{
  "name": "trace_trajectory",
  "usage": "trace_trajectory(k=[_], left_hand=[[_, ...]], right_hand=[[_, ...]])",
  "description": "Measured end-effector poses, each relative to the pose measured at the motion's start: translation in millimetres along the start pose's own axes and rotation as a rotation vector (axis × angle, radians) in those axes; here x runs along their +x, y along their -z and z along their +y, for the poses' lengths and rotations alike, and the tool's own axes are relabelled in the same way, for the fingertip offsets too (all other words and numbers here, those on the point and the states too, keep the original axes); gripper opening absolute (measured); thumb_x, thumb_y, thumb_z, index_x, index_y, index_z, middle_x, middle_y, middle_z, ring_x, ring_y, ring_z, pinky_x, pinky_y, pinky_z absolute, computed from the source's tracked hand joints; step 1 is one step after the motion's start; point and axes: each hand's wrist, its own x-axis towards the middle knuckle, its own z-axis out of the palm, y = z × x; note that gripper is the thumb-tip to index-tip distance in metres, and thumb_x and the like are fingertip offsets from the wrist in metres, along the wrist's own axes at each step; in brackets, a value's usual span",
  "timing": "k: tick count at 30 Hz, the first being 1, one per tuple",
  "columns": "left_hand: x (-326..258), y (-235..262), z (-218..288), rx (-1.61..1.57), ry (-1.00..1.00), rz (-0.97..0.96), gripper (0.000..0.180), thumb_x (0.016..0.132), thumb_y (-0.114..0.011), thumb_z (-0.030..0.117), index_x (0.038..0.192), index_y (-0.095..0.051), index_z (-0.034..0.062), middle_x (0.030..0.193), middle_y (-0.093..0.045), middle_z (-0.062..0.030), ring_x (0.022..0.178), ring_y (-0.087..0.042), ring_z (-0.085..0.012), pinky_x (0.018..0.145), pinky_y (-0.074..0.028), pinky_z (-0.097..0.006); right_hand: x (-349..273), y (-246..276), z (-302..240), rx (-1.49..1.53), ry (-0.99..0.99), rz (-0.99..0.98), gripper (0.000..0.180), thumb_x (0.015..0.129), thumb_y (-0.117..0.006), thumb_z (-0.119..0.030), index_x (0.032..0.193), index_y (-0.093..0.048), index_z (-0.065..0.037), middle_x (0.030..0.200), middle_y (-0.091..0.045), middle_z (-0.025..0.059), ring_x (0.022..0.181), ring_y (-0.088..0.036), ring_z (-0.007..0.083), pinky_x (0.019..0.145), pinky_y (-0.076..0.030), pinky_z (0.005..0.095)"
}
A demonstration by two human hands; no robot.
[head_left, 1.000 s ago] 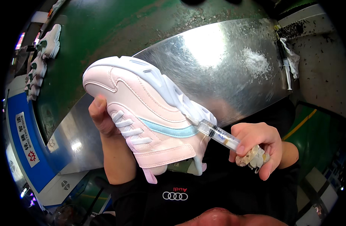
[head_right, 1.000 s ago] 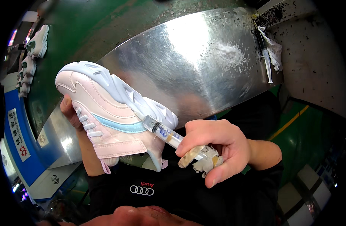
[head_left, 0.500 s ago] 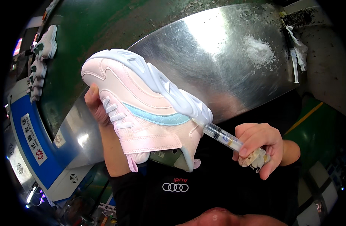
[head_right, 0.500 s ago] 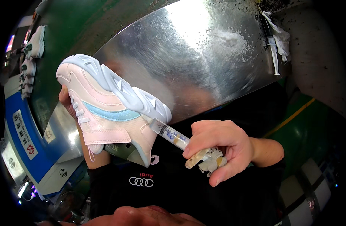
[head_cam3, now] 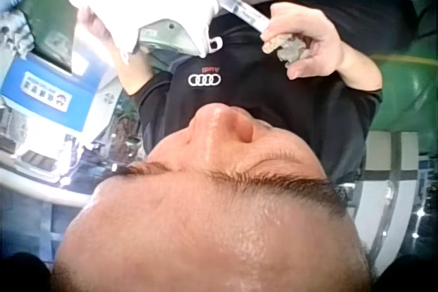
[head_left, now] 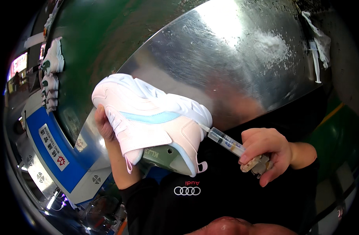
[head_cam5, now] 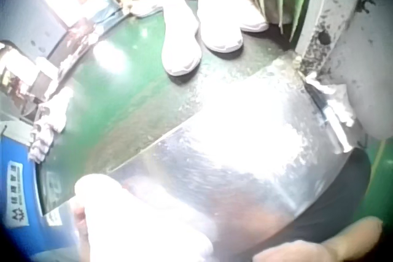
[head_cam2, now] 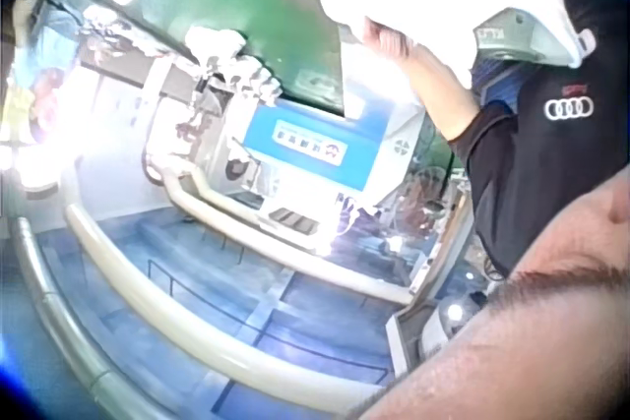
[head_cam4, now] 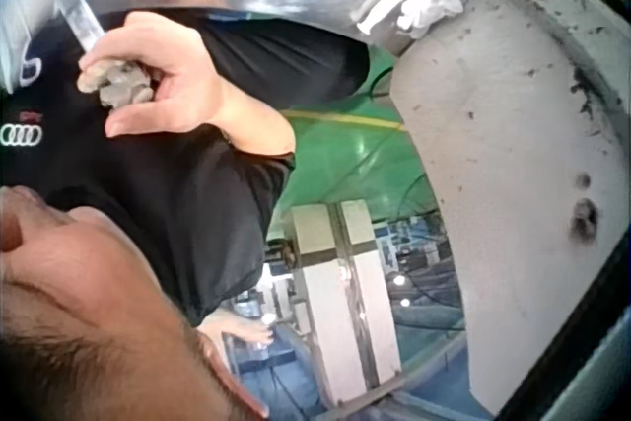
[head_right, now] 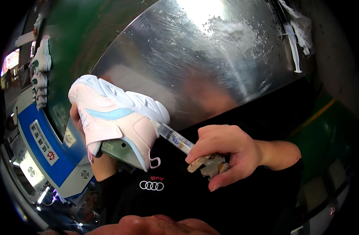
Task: The person uses a syringe to apply liquid into various holes and seams around the heel and sides of shoes before placing the items back on a conveyor belt.
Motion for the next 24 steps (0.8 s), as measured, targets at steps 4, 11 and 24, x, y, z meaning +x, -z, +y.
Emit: trace_trajectory(k=[4, 11, 24], left_hand=[[-25.4, 27.1, 7.3, 0.233, -0.110, 0.160, 0.059, 0.083, -0.051, 0.038, 0.126, -0.044, -0.0010, 0.120, -0.054, -0.0182, 0.109, -0.054, -0.0313, 0.095, -0.043, -0.043], [-74.7, 62.6, 5.6, 0.459, -0.220, 0.193, 0.050, 0.086, -0.053, 0.025, 0.122, -0.041, -0.0070, 0.111, -0.056, -0.0213, 0.098, -0.060, -0.0289, 0.085, -0.049, -0.040], [-153.9, 58.1, -59.3, 0.086, 0.007, 0.163, 0.066, 0.074, -0.059, 0.005, 0.132, -0.030, -0.0056, 0.127, -0.046, -0.0226, 0.116, -0.049, -0.0336, 0.101, -0.037, -0.045]], right_hand=[[-0.8, -4.0, 1.0, -0.022, 0.023, 0.003, 0.049, 0.070, -0.077, -0.031, 0.105, -0.060, -0.002, 0.092, -0.065, 0.0053, 0.062, -0.051, 0.0164, 0.057, -0.039, 0.0284], [1.0, -16.2, 10.0, -0.134, 0.081, 0.003, 0.047, 0.069, -0.077, -0.028, 0.106, -0.060, -0.003, 0.093, -0.065, 0.0046, 0.063, -0.053, 0.0177, 0.058, -0.040, 0.0288], [-2.3, -40.0, 24.8, -0.353, 0.194, 0.071, 0.047, 0.071, -0.076, -0.034, 0.102, -0.060, -0.003, 0.079, -0.064, 0.0028, 0.054, -0.049, 0.0159, 0.053, -0.033, 0.0283]])
